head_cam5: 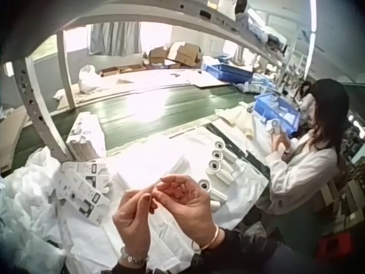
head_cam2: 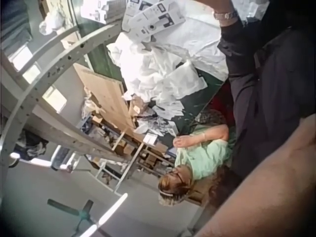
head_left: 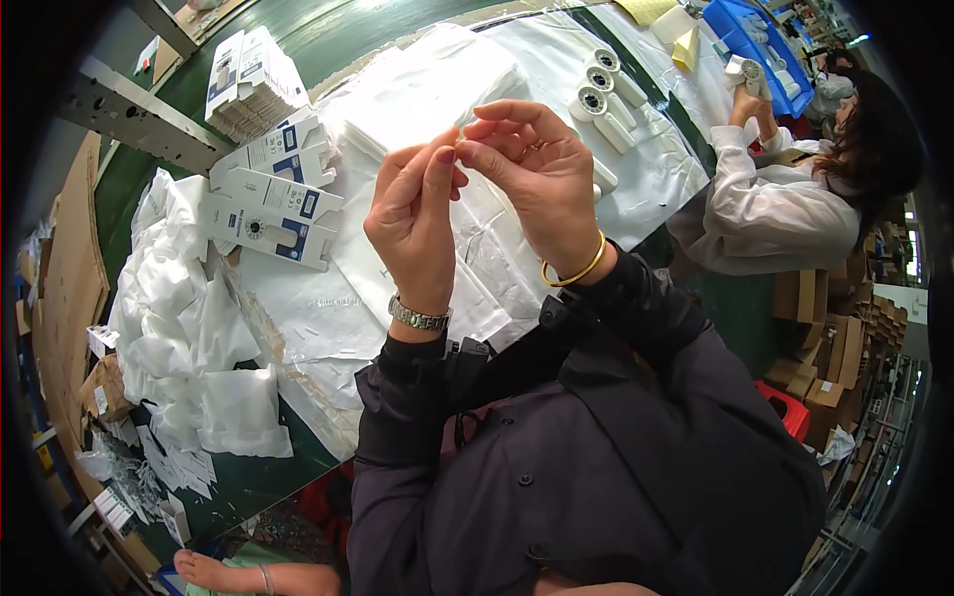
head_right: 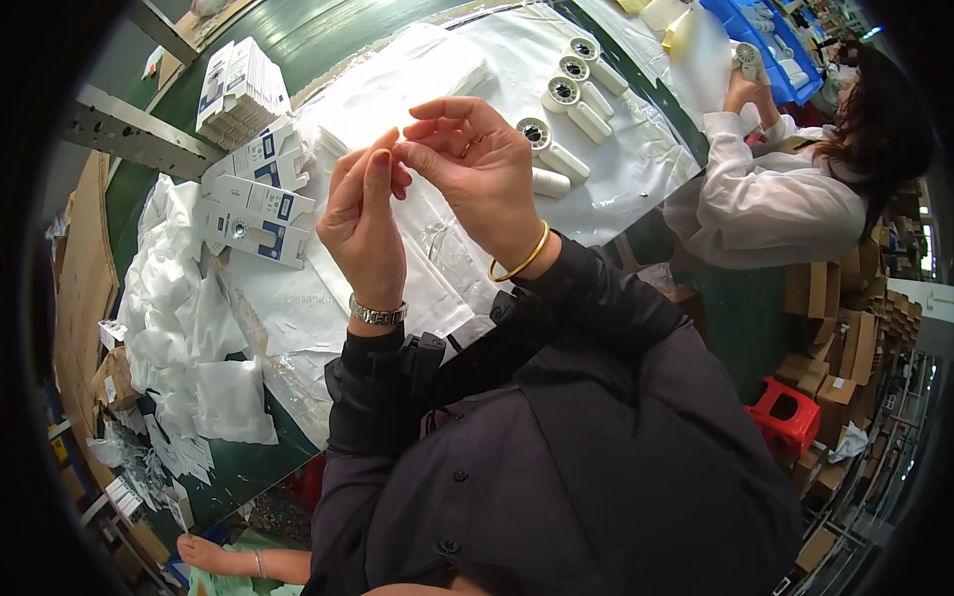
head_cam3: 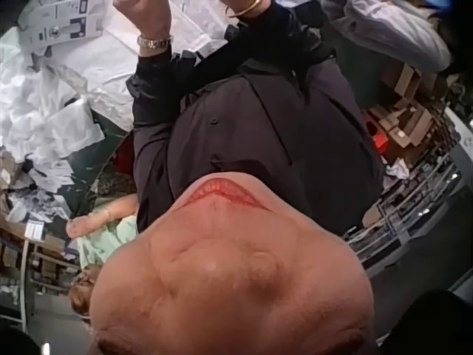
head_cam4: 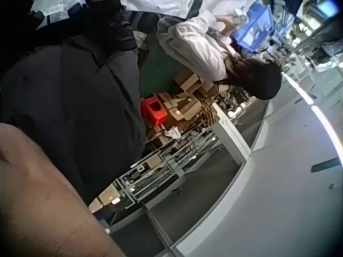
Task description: The person packages small fans by hand, picking up a fan and sliding it into a plastic bag. They then fold the top of the bag over and press it down to seal it before setting the packaged fan aside.
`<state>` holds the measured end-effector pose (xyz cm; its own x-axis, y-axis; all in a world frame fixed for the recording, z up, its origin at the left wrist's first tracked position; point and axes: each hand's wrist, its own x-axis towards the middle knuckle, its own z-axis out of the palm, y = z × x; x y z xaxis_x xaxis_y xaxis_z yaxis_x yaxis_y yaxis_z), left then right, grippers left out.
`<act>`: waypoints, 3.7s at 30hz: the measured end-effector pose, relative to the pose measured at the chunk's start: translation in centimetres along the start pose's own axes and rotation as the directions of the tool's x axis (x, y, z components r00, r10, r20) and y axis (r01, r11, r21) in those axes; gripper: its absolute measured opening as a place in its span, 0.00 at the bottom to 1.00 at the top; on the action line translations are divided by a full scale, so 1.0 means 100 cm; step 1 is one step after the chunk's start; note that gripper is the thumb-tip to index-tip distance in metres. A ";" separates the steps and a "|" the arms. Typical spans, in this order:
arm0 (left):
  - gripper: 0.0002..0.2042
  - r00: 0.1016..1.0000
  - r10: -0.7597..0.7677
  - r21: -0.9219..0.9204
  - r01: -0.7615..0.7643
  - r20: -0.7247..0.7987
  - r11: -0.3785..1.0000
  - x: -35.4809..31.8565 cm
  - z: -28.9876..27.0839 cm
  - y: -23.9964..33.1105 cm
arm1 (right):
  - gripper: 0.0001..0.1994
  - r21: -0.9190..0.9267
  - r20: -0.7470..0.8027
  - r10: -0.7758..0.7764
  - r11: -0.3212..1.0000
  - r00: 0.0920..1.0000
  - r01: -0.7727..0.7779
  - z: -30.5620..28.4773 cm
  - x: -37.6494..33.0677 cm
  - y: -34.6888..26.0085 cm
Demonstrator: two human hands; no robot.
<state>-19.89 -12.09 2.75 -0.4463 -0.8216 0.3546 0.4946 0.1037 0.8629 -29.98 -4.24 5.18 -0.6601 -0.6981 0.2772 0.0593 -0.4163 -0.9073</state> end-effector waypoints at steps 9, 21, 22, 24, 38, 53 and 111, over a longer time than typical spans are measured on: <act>0.12 0.996 0.077 0.439 -0.046 -0.052 0.897 -0.009 -0.015 0.007 | 0.13 0.151 0.095 0.141 0.976 0.985 -0.154 0.011 -0.005 0.013; 0.14 0.870 -0.161 0.012 0.189 -0.467 0.982 0.005 -0.048 -0.010 | 0.08 -0.189 0.300 -0.185 0.950 0.936 0.248 0.054 0.038 0.029; 0.15 0.870 -0.160 0.003 0.182 -0.466 0.983 0.006 -0.044 -0.011 | 0.08 -0.205 0.294 -0.184 0.946 0.938 0.250 0.051 0.042 0.029; 0.16 0.866 -0.148 -0.003 0.167 -0.477 0.986 0.007 -0.042 -0.010 | 0.09 -0.191 0.321 -0.238 0.932 0.917 0.308 0.050 0.049 0.032; 0.14 0.945 0.190 0.668 0.040 -0.268 0.743 -0.003 -0.044 -0.006 | 0.13 0.212 0.367 0.211 0.929 0.906 -0.302 0.030 0.062 0.036; 0.14 0.927 0.372 0.921 -0.181 0.042 0.345 0.003 -0.036 0.001 | 0.16 0.276 0.432 0.362 0.819 0.826 -0.504 0.022 0.067 0.035; 0.14 0.936 0.353 0.807 -0.203 -0.007 0.554 -0.003 -0.043 -0.003 | 0.16 0.244 0.466 0.330 0.844 0.821 -0.477 0.018 0.064 0.033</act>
<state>-16.72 -14.30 0.81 -0.2376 -0.7361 0.6338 -0.2375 0.6767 0.6969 -32.67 -11.17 4.55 -0.1741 -0.9818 0.0757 0.5474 -0.1604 -0.8214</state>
